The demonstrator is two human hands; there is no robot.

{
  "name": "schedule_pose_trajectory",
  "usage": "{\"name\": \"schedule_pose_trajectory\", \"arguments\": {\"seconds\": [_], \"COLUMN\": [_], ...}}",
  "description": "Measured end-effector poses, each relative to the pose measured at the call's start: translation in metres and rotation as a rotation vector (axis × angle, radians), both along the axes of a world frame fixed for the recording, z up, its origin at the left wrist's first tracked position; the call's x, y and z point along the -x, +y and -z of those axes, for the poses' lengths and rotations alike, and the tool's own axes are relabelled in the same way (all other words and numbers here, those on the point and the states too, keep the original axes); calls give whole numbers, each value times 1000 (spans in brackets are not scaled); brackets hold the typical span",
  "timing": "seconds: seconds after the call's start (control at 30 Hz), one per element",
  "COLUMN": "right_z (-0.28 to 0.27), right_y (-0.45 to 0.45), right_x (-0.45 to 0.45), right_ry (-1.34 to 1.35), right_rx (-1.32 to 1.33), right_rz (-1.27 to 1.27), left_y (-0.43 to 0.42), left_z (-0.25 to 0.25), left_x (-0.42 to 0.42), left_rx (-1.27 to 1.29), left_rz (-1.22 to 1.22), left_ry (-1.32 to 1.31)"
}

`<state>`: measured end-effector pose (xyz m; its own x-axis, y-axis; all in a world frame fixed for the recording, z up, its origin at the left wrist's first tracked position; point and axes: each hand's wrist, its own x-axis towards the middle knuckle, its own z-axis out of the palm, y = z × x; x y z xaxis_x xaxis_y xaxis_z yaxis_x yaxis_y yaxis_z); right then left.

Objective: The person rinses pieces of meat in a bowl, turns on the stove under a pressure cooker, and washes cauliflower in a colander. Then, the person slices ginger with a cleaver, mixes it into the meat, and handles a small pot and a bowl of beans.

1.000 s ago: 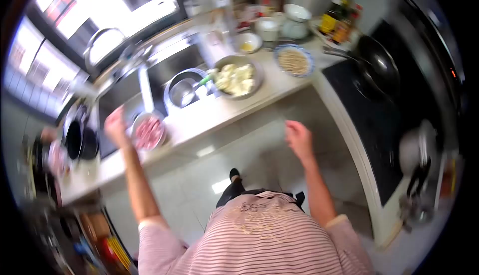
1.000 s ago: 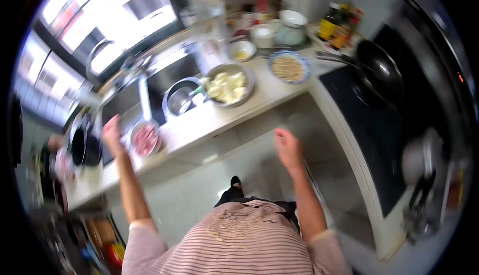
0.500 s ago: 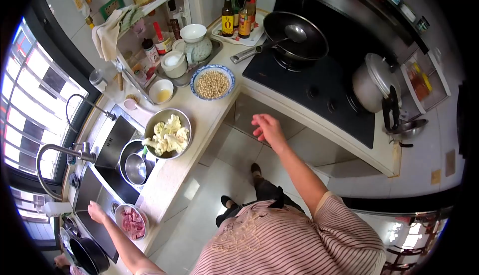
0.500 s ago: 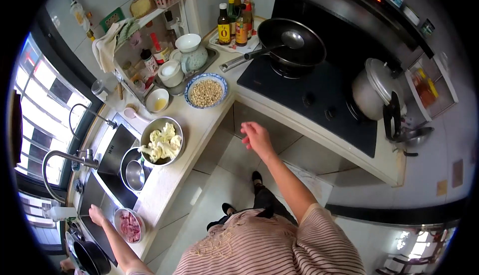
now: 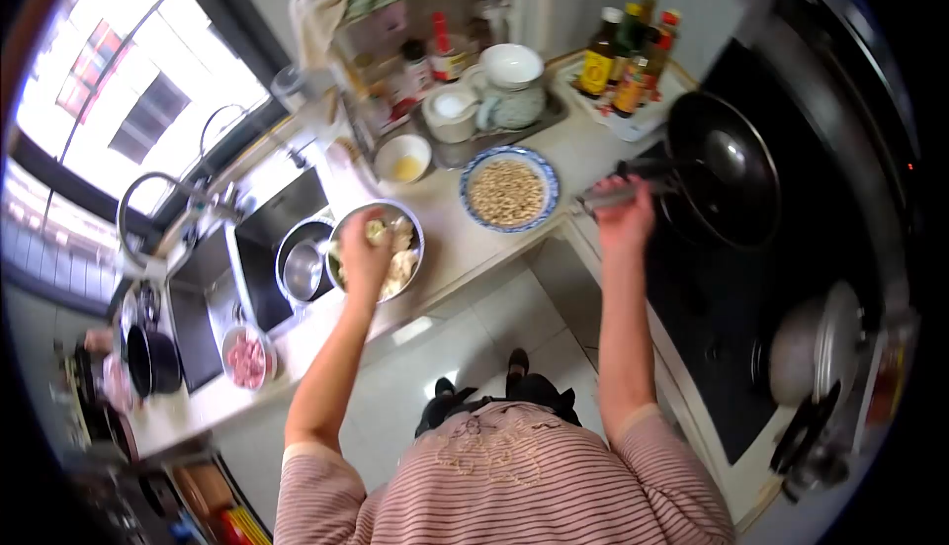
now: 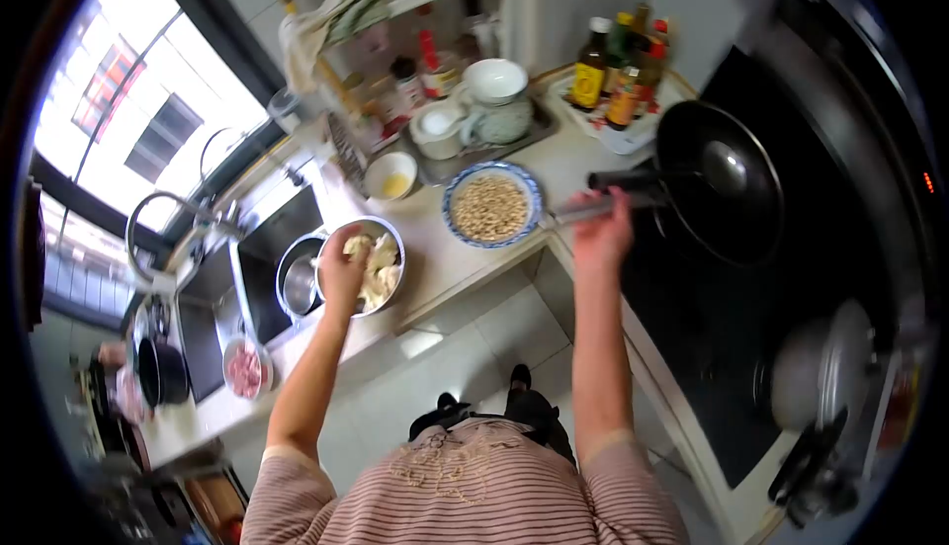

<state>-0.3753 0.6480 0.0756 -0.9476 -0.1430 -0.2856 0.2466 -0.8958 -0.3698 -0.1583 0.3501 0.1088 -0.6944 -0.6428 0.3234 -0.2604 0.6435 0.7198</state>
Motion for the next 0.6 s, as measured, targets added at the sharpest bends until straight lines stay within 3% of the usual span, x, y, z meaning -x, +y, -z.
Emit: {"name": "schedule_pose_trajectory", "arguments": {"seconds": [0.17,0.23,0.43,0.5,0.57,0.6], "right_z": [-47,-38,-24,-1,44,24], "right_y": [50,74,82,79,78,43], "right_x": [-57,-68,-78,-79,-80,-97], "right_ry": [-280,-101,109,19,-81,-152], "right_rx": [-370,-410,-388,-397,-434,-537], "right_rz": [49,5,-10,-2,7,-9], "left_y": [50,53,27,7,-8,-15], "left_z": [8,9,22,37,36,38], "left_x": [-19,-28,-83,-115,-148,-162], "left_rx": [-31,-77,-416,-483,-718,-785], "left_rz": [-47,-84,-283,-415,-520,-580], "left_ry": [2,17,123,213,283,301]}}
